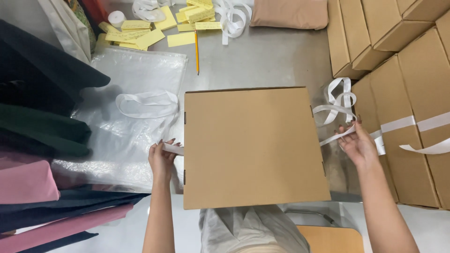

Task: The person wraps a white ribbon around a brown cardboard box, crosses it on the top, and ties a neat bow. The hands adjust the loops and tails to finish the decorative knot.

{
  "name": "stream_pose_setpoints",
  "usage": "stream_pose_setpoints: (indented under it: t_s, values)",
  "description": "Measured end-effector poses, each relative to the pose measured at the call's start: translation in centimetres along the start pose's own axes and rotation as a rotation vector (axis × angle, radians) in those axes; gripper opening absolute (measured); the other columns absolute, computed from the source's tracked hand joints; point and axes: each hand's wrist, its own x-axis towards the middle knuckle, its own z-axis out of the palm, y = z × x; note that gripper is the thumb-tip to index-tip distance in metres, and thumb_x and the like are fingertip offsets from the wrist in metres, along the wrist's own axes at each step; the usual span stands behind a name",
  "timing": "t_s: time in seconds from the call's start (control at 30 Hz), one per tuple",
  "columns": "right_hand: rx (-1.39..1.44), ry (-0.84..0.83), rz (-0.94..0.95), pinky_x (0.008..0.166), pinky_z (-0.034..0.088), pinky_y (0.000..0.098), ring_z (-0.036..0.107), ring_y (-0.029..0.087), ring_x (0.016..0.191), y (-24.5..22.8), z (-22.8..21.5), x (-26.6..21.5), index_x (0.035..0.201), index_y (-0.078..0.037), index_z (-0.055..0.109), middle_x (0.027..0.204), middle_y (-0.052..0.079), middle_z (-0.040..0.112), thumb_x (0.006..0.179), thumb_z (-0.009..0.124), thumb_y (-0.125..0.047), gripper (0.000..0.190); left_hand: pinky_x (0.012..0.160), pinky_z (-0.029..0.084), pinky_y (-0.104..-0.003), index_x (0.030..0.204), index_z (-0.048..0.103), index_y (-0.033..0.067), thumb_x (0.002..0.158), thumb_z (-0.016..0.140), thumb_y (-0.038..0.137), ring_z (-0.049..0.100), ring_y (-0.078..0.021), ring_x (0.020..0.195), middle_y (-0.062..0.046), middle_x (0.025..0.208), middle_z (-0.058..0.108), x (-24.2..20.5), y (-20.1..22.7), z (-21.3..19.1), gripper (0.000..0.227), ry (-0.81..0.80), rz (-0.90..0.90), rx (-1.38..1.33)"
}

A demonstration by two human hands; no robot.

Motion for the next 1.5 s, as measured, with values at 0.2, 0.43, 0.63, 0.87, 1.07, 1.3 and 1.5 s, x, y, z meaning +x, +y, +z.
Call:
stream_pose_setpoints:
  t_s: [0.2,0.43,0.63,0.87,1.07,1.3,1.5]
  values:
    - [-0.096,-0.076,-0.086,0.107,0.061,0.0474,0.075,0.024,0.109,-0.9,0.6,-0.5,0.114,-0.021,0.067,0.108,0.004,0.073,0.111,0.07,-0.023,0.004,0.097,0.057,-0.042,0.119,0.059,0.0014,0.112,0.056,0.047,0.052,-0.0185,0.062,-0.002,0.073,0.045,1.3,2.1,0.2,0.046,-0.145,-0.138,-0.051]
    - [-0.126,-0.086,-0.121,0.109,0.063,0.0486,0.074,0.023,0.104,-1.2,1.6,-1.2,0.119,-0.016,0.069,0.107,0.005,0.071,0.113,0.067,-0.02,0.008,0.1,0.059,-0.049,0.1,0.058,0.012,0.116,0.054,0.035,0.059,-0.0166,0.074,0.0,0.097,0.062,1.8,2.7,-0.3,0.028,-0.213,0.022,0.081]
    - [-0.193,-0.106,-0.17,0.105,0.066,0.0483,0.076,0.028,0.096,-1.7,2.5,-1.5,0.111,-0.009,0.072,0.089,0.009,0.068,0.109,0.072,-0.016,0.007,0.069,0.044,-0.024,0.091,0.073,0.0109,0.111,0.065,0.042,0.077,-0.0172,0.102,0.0,0.062,0.044,1.2,3.7,1.0,0.038,-0.227,0.253,0.604]
    - [-0.397,-0.326,-0.288,0.098,0.062,0.0363,0.077,0.025,0.101,-3.6,5.0,-3.1,0.112,-0.008,0.072,0.109,0.01,0.074,0.112,0.069,-0.02,0.012,0.078,0.063,-0.033,0.101,0.076,-0.0024,0.109,0.062,0.027,0.076,-0.022,0.079,-0.014,0.108,0.083,-1.5,8.5,6.0,0.033,-0.378,0.265,0.718]
    - [-0.613,-0.481,-0.283,0.096,0.058,0.0343,0.079,0.029,0.1,-3.9,10.9,-6.2,0.114,-0.002,0.074,0.1,0.016,0.078,0.108,0.07,-0.015,0.015,0.089,0.053,-0.026,0.127,0.052,0.011,0.101,0.068,0.014,0.083,-0.0162,0.089,-0.007,0.096,0.087,-4.7,10.7,12.0,0.031,-0.534,0.366,1.081]
    - [-0.816,-0.558,-0.358,0.083,0.058,0.0299,0.074,0.017,0.082,-3.0,20.5,-12.8,0.109,0.001,0.08,0.089,0.015,0.081,0.1,0.08,-0.012,0.015,0.097,0.06,-0.049,0.158,0.049,0.0262,0.104,0.061,0.001,0.082,-0.0436,0.093,-0.031,0.105,0.08,-9.3,8.6,17.2,0.061,-0.946,0.348,1.367]
    - [-0.845,-0.633,-0.274,0.078,0.062,0.031,0.078,0.019,0.081,0.6,25.8,-13.0,0.109,0.004,0.079,0.088,0.017,0.082,0.096,0.082,-0.013,0.022,0.101,0.059,-0.051,0.114,0.084,0.0149,0.096,0.073,0.006,0.079,-0.0396,0.109,-0.013,0.109,0.085,-7.1,0.6,18.4,0.022,-1.103,0.357,1.23]
